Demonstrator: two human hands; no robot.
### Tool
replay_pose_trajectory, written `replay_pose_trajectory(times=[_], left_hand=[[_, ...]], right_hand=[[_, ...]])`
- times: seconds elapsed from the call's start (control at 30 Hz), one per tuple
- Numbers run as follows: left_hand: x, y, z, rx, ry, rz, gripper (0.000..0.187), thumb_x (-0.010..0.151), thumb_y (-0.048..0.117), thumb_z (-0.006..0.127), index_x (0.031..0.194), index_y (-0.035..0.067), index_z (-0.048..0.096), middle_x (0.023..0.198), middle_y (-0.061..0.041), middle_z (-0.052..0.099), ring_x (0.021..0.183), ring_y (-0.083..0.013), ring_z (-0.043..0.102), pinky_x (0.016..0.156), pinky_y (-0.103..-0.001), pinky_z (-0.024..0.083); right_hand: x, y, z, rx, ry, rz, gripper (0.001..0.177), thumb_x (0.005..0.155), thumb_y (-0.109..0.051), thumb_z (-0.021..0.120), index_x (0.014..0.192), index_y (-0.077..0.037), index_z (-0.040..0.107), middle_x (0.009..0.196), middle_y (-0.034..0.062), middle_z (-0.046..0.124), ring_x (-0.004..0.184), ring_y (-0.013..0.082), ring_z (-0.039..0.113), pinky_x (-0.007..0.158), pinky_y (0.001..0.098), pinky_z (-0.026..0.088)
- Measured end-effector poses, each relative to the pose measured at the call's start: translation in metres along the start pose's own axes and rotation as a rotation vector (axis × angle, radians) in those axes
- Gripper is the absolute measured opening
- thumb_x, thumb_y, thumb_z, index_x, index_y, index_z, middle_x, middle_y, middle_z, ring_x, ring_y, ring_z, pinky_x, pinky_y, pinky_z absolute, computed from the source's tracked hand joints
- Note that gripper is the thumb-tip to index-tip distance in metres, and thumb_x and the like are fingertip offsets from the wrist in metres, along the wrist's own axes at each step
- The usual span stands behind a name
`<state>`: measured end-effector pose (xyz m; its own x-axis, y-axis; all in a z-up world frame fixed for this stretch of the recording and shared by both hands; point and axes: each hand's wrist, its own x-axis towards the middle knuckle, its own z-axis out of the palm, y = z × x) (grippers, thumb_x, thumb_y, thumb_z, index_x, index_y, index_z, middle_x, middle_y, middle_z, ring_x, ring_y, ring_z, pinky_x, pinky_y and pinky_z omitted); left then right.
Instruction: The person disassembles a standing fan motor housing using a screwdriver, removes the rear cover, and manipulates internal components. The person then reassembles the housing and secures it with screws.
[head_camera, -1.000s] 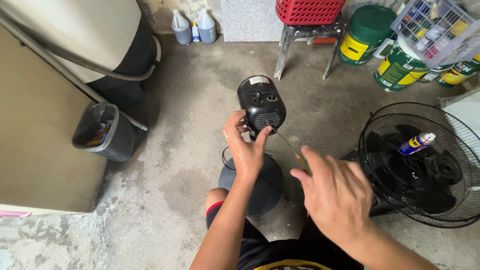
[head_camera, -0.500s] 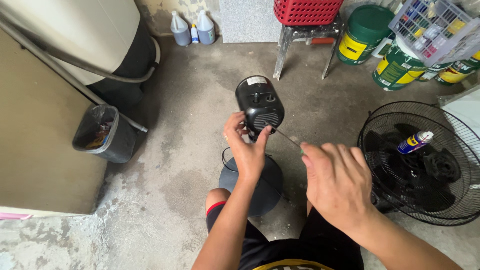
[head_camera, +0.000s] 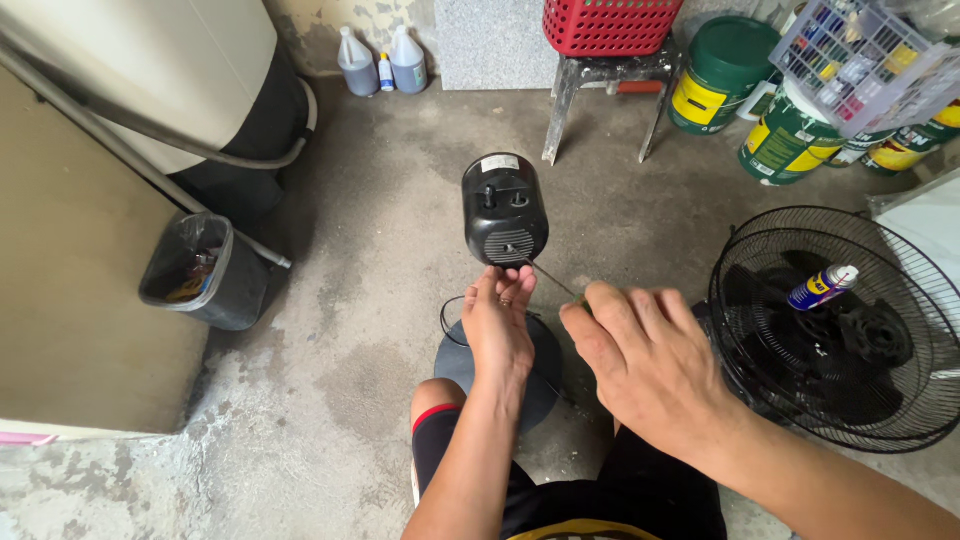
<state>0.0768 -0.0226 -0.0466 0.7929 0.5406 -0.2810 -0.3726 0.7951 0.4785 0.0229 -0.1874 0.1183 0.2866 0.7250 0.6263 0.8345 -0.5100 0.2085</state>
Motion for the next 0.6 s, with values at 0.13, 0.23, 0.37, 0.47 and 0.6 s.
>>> replay_pose_trajectory(times=[0.13, 0.23, 0.37, 0.47, 0.6], left_hand=[[-0.008, 0.012, 0.01, 0.039, -0.007, -0.106, 0.028, 0.1, 0.023, 0.055, 0.105, -0.004, 0.062, 0.098, -0.018, 0.072, 0.091, -0.0296, 0.073, 0.081, -0.039, 0.061], [-0.011, 0.017, 0.02, 0.06, -0.045, -0.172, 0.031, 0.101, 0.024, 0.058, 0.107, -0.006, 0.063, 0.105, -0.02, 0.073, 0.094, -0.029, 0.074, 0.083, -0.037, 0.061], [-0.013, 0.024, 0.024, 0.072, -0.087, -0.189, 0.03, 0.101, 0.024, 0.059, 0.107, -0.004, 0.064, 0.105, -0.019, 0.073, 0.094, -0.028, 0.074, 0.083, -0.036, 0.06], [-0.012, 0.023, 0.025, 0.064, -0.082, -0.198, 0.029, 0.101, 0.025, 0.06, 0.106, -0.003, 0.063, 0.104, -0.02, 0.073, 0.094, -0.0282, 0.073, 0.085, -0.037, 0.061], [-0.009, 0.024, 0.024, 0.062, -0.071, -0.195, 0.03, 0.099, 0.026, 0.062, 0.105, -0.003, 0.063, 0.103, -0.02, 0.073, 0.093, -0.0287, 0.074, 0.085, -0.037, 0.061]], right_hand=[[-0.001, -0.001, 0.005, -0.004, 0.077, 0.069, 0.046, 0.088, -0.028, 0.079, 0.121, -0.002, 0.06, 0.104, 0.0121, 0.056, 0.088, 0.0293, 0.061, 0.075, 0.0402, 0.051], [-0.005, 0.005, 0.011, 0.152, 0.086, 0.047, 0.042, 0.08, 0.004, 0.068, 0.121, -0.002, 0.06, 0.11, 0.0157, 0.056, 0.092, 0.0323, 0.061, 0.076, 0.0418, 0.054], [-0.013, 0.001, 0.019, 0.354, 0.058, -0.052, 0.041, 0.079, 0.004, 0.069, 0.118, -0.004, 0.06, 0.111, 0.0114, 0.056, 0.091, 0.0294, 0.062, 0.078, 0.0405, 0.055], [-0.02, 0.0, 0.026, 0.395, 0.098, -0.072, 0.041, 0.081, 0.004, 0.07, 0.12, -0.003, 0.06, 0.115, 0.0106, 0.056, 0.093, 0.0273, 0.061, 0.078, 0.0389, 0.055], [-0.026, 0.001, 0.033, 0.397, 0.104, -0.169, 0.047, 0.077, 0.003, 0.069, 0.123, -0.003, 0.061, 0.119, 0.0105, 0.056, 0.102, 0.0299, 0.059, 0.084, 0.0421, 0.054]])
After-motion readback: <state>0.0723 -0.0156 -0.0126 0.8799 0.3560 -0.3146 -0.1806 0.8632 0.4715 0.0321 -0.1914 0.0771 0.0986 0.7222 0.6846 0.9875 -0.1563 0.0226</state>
